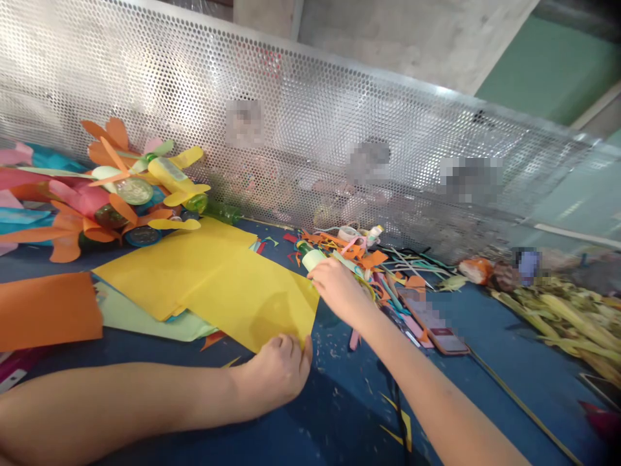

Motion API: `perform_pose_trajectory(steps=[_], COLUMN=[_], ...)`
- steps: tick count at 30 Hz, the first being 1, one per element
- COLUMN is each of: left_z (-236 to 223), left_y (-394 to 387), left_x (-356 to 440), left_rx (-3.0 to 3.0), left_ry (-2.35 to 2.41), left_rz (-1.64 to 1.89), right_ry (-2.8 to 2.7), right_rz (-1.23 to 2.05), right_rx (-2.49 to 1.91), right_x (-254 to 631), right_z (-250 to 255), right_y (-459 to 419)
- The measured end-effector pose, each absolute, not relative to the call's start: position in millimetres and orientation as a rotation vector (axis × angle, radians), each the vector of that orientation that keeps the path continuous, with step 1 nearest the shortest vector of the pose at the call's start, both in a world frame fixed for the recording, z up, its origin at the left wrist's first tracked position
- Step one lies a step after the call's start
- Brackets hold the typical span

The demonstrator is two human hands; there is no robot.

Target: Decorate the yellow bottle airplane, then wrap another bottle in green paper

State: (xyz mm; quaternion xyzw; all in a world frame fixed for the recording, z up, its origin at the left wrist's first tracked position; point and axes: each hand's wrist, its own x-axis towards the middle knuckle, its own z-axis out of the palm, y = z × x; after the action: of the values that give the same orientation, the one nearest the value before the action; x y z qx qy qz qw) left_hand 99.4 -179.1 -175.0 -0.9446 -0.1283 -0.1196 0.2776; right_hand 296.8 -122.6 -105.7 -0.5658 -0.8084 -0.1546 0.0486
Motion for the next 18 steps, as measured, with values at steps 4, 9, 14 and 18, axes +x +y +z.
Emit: perform_pose_trajectory(steps=[4,9,14,18], left_z=[-174.4,-174.0,-175.9,-175.6], left_y=[-179.5,-179.7,-179.8,-179.5], left_x=[99.3,100.1,99.9,98.6], left_rx=[-2.550,-2.551,-2.524,-2.515], left_ry=[-0.367,-0.361,-0.359,-0.353], left_rz=[-0.311,-0.322,-0.359,-0.356], right_ry=[-2.633,-2.629,-2.342,-1.680], right_rz=[-0.608,-0.704,-0.826,-0.763], right_rx=[-1.727,-1.756,-1.704,-1.571], right_x=[271.2,266.3,288.7,353.6], right_z=[-124.4,-131.4,-93.8,-68.7], right_y=[-122.2,-112.3,-107.1,-91.9])
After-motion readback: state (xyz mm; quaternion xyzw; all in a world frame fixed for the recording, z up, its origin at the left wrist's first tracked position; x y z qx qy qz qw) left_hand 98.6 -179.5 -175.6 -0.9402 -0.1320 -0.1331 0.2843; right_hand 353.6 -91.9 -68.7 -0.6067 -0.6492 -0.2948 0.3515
